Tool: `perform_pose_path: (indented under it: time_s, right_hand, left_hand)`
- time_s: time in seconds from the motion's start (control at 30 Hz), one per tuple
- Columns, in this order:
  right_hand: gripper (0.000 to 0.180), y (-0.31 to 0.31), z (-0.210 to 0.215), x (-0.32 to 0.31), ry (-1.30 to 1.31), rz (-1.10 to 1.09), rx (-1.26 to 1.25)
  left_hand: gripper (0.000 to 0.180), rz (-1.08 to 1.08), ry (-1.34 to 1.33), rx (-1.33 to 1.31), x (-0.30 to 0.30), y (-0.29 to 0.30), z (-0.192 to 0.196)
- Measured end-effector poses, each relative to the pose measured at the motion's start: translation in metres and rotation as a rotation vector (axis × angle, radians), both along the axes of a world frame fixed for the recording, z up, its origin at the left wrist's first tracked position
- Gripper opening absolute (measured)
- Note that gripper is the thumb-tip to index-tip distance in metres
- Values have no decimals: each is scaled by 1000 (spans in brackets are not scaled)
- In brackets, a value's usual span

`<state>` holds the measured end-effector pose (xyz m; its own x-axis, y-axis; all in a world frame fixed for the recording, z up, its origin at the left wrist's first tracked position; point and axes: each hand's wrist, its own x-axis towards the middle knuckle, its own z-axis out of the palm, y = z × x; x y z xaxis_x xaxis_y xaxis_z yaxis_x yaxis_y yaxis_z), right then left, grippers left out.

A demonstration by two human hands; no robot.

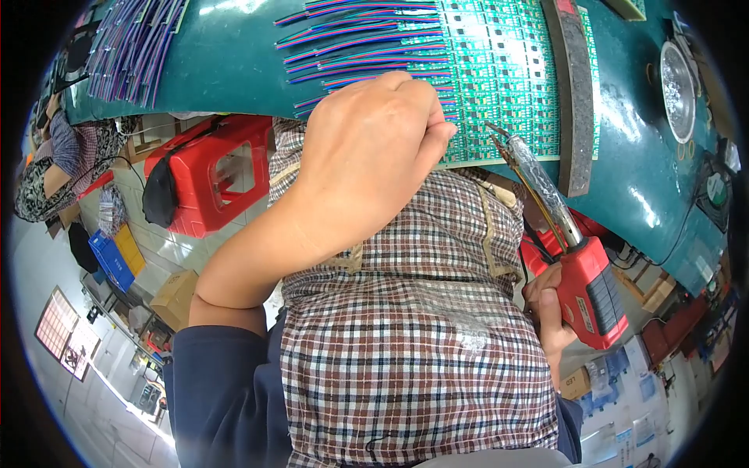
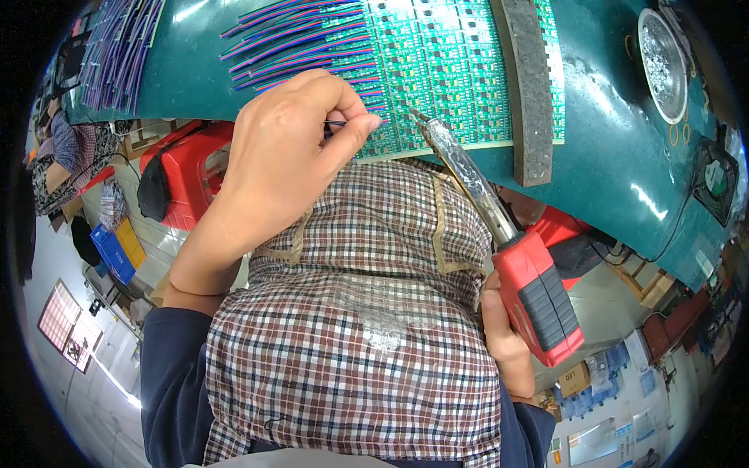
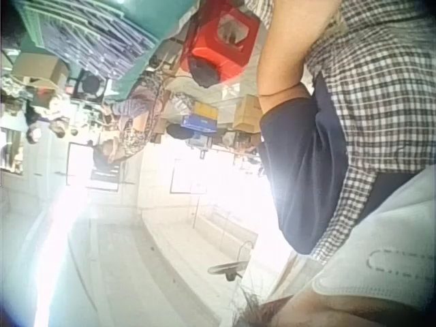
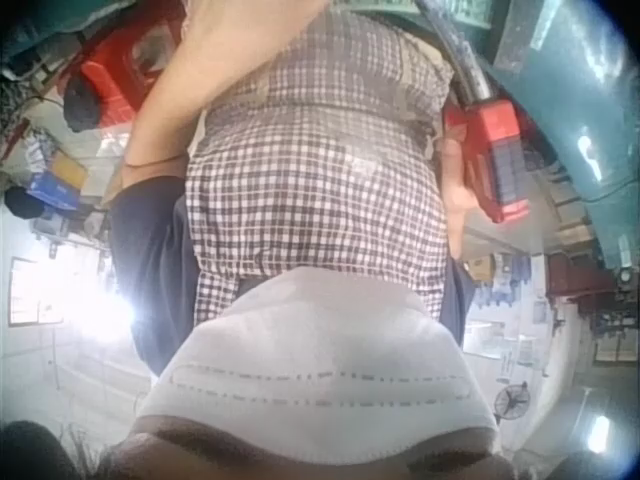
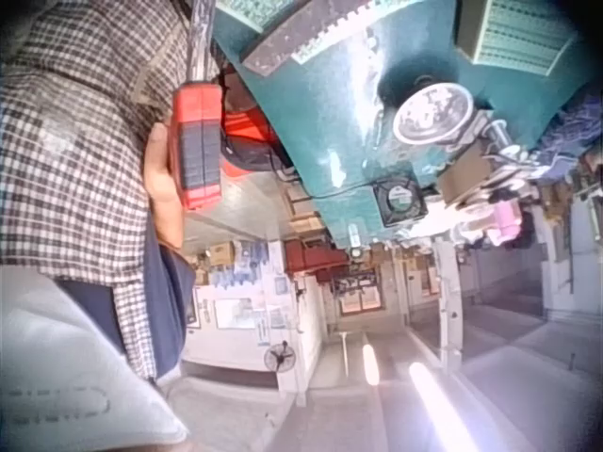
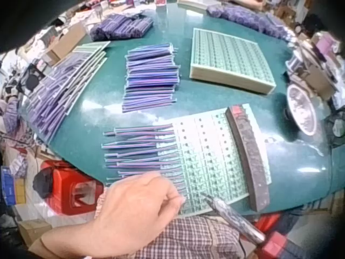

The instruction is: The person solders multicolored wires onto multiple small PCB units on a larger assembly board using a soldering iron.

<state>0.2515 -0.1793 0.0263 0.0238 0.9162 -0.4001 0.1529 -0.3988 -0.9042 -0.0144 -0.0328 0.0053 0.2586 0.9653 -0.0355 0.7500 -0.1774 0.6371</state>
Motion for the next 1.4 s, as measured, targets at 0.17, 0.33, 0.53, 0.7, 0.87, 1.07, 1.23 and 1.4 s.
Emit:
perform_pose_path:
  time_s: [0.17,0.33,0.53,0.7,0.87,1.07,1.23,1.4]
  right_hand:
    - [9,1,-3,-6,-18,-58,58]
    - [18,-6,-4,1,-160,-7,59]
    - [13,0,-2,-2,-150,32,61]
    - [20,-1,0,7,-111,88,29]
    - [31,-1,-2,11,-47,113,25]
    - [31,-2,-1,12,-97,146,21]
    - [3,9,1,-8,-43,39,91]
    - [3,7,-2,-8,-76,28,102]
  left_hand:
    - [16,-17,15,1,1,0,-2]
    - [16,-7,26,2,1,-1,-1]
    - [17,2,20,4,2,0,1]
    - [14,-4,5,5,1,0,0]
    - [13,-13,4,3,1,1,1]
    - [14,-16,4,-3,0,0,2]
    - [14,-25,0,-9,1,0,2]
    - [14,-28,15,-11,0,1,1]
